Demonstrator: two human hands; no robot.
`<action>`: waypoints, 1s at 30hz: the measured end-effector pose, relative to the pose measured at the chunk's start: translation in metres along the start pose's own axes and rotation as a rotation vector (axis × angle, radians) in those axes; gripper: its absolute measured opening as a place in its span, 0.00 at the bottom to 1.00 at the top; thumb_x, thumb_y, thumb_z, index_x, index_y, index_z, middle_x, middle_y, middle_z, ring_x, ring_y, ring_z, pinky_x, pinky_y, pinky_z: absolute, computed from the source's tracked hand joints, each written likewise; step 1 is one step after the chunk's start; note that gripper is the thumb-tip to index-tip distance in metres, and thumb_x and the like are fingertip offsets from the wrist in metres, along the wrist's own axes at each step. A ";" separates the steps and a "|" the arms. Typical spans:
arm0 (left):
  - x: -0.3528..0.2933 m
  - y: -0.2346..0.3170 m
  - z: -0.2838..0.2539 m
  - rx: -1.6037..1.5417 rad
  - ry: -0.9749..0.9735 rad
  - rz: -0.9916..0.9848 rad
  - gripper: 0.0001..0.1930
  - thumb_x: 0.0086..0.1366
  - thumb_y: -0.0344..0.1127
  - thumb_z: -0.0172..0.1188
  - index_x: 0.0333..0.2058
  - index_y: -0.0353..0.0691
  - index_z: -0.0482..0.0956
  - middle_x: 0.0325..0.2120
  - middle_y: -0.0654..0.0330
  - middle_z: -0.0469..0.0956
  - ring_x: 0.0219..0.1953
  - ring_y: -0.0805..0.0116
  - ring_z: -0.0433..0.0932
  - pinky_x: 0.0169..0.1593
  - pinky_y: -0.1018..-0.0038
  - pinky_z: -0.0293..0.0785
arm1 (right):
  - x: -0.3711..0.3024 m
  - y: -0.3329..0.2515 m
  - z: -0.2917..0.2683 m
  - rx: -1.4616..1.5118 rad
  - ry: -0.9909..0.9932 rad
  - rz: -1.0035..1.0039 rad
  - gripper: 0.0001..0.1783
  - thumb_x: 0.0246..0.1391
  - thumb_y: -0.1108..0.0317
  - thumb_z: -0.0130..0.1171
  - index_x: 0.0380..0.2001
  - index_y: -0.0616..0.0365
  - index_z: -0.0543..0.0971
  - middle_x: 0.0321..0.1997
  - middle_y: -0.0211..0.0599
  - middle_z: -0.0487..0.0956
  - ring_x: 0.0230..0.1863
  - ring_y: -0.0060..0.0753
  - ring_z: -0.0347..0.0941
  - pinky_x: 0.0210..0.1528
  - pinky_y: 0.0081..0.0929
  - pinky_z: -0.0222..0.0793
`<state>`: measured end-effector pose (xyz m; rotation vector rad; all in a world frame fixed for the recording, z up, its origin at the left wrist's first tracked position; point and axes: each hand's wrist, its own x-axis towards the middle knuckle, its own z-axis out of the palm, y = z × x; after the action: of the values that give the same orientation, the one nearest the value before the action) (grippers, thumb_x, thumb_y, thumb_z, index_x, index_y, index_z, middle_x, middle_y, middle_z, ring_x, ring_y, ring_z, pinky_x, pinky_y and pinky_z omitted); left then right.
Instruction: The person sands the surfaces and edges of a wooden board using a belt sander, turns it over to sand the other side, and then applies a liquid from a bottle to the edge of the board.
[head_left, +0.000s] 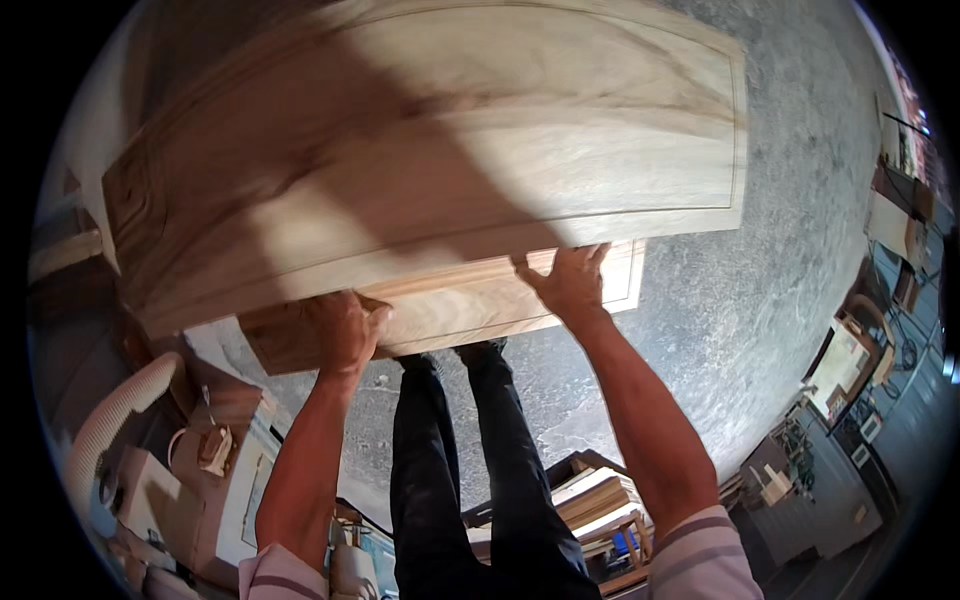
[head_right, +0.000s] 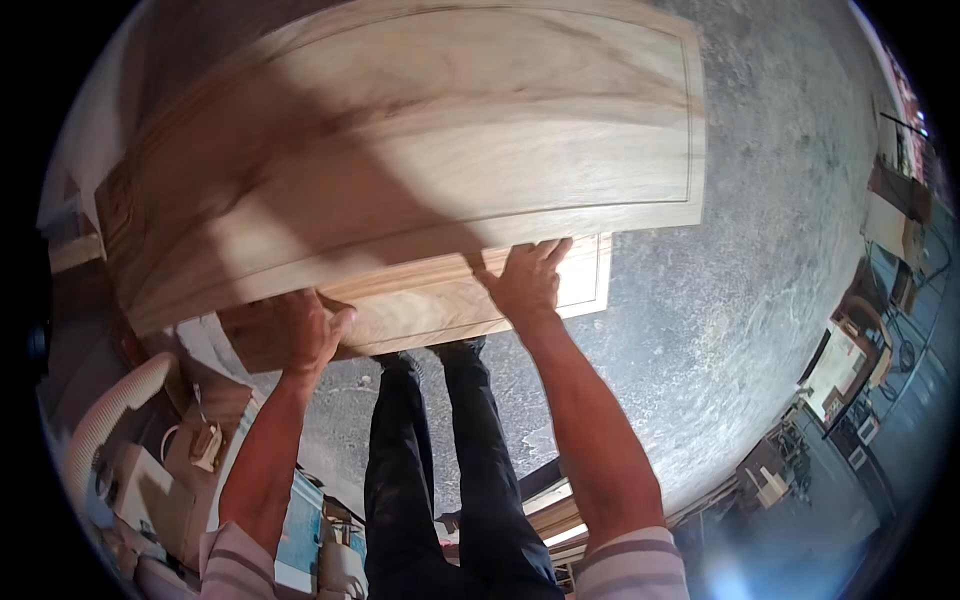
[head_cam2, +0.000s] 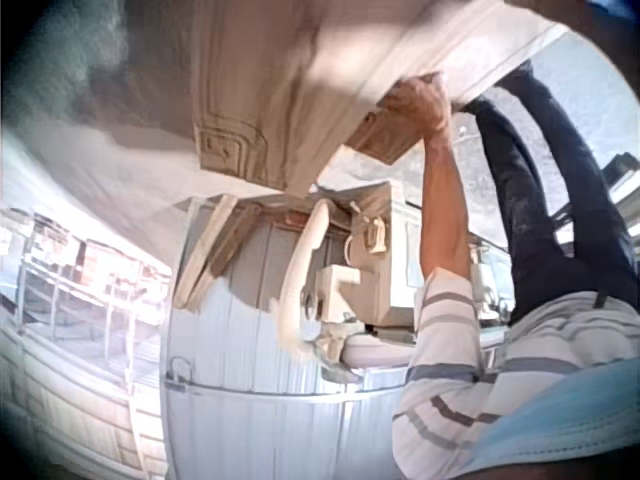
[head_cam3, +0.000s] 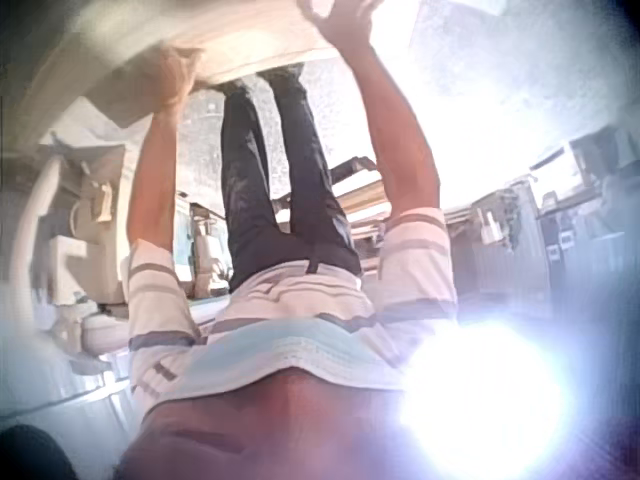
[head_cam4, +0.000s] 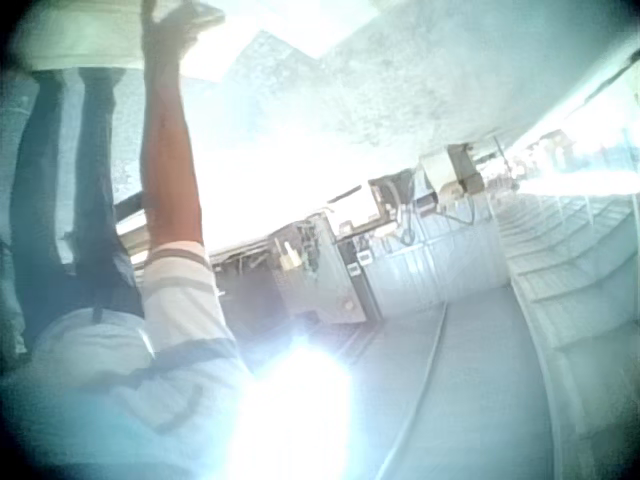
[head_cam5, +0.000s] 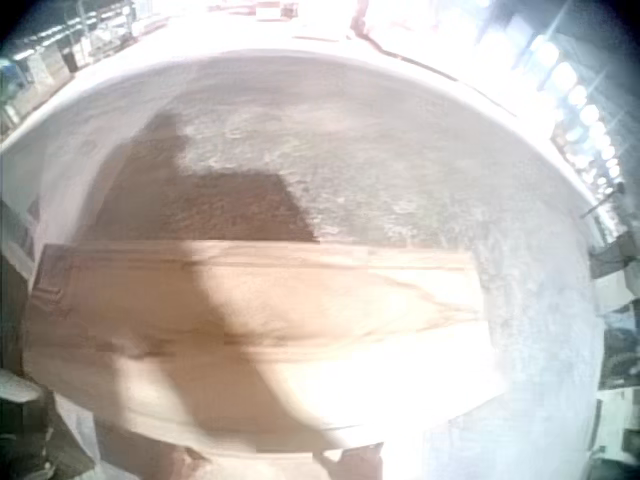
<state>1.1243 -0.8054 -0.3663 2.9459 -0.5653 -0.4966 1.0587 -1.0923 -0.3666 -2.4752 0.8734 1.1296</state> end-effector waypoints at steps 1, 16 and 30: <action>-0.003 -0.004 0.007 -0.079 0.011 0.009 0.45 0.37 0.47 0.72 0.52 0.33 0.61 0.49 0.37 0.61 0.54 0.40 0.58 0.55 0.51 0.57 | 0.002 0.001 0.008 -0.003 0.039 0.015 0.50 0.45 0.37 0.56 0.54 0.77 0.61 0.61 0.75 0.46 0.63 0.79 0.36 0.53 0.52 0.64; 0.006 0.008 -0.003 -0.299 -0.303 -0.065 0.32 0.45 0.46 0.68 0.43 0.27 0.72 0.43 0.40 0.71 0.47 0.41 0.67 0.54 0.59 0.60 | 0.010 0.018 0.043 0.175 -0.077 -0.019 0.43 0.48 0.38 0.51 0.60 0.57 0.61 0.64 0.55 0.56 0.64 0.63 0.46 0.61 0.52 0.48; 0.000 -0.002 0.007 -0.013 -0.143 -0.014 0.47 0.41 0.47 0.70 0.55 0.28 0.54 0.52 0.33 0.56 0.55 0.37 0.57 0.57 0.53 0.55 | 0.001 0.002 0.011 0.114 0.135 -0.033 0.46 0.41 0.43 0.63 0.49 0.76 0.65 0.61 0.73 0.46 0.65 0.75 0.33 0.50 0.48 0.67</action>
<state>1.1221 -0.8040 -0.3734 2.9205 -0.5538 -0.7137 1.0515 -1.0890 -0.3750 -2.4848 0.9034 0.8840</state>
